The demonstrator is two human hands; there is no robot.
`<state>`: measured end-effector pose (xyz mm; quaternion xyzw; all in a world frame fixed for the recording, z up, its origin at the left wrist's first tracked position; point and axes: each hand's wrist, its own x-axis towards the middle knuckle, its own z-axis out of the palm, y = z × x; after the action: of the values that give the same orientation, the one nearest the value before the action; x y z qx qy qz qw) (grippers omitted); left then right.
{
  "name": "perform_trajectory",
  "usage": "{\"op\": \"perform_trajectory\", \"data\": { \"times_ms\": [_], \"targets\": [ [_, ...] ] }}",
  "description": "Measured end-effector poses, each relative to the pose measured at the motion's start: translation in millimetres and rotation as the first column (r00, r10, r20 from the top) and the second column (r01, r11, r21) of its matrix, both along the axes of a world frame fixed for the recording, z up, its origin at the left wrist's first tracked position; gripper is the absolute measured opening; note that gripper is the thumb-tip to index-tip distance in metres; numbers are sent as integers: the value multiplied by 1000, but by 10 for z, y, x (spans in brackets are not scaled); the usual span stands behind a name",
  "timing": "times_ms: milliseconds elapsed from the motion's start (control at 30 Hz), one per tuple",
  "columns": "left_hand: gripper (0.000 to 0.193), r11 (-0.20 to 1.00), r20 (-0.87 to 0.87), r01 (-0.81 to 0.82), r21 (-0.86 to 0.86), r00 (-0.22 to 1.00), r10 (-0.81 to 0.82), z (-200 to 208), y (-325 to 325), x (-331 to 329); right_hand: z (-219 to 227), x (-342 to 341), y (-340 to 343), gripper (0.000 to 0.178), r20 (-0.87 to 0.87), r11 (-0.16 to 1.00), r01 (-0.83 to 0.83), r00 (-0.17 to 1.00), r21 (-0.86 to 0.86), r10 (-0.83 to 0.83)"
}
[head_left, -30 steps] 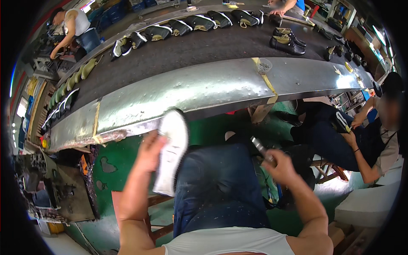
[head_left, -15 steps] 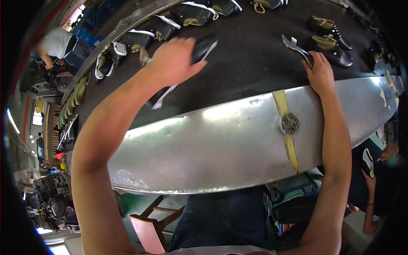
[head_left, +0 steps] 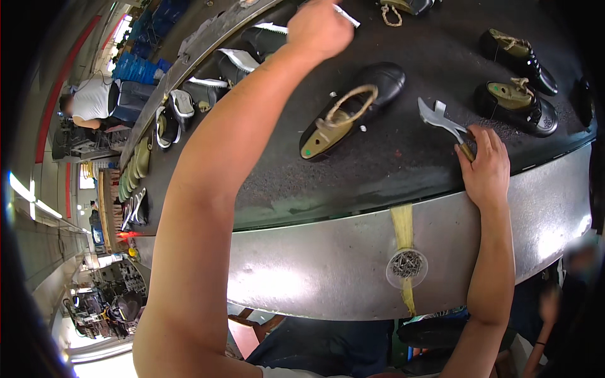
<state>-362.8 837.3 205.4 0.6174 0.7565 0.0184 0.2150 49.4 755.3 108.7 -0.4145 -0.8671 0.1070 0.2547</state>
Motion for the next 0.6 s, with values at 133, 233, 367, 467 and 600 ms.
{"op": "perform_trajectory", "data": {
  "times_ms": [133,233,367,467,600],
  "targets": [
    [58,567,-694,456,686,642,324,-900,-526,-430,15,-17,5,38,0,999,-6,1000,-38,6],
    [54,900,-565,186,393,821,78,-859,-1049,-386,-19,60,12,39,25,999,5,1000,-37,-4],
    [45,861,-171,43,507,984,52,-757,-1462,-847,-22,21,-7,40,27,999,-8,1000,-46,9],
    [56,512,-65,-258,819,845,530,-809,-1396,-1353,-25,-41,-11,40,32,999,-5,999,-52,7],
    [94,382,100,-840,386,450,887,-967,-1431,-1552,-64,-64,-34,39,35,999,-8,999,-50,10]
  ]
}}
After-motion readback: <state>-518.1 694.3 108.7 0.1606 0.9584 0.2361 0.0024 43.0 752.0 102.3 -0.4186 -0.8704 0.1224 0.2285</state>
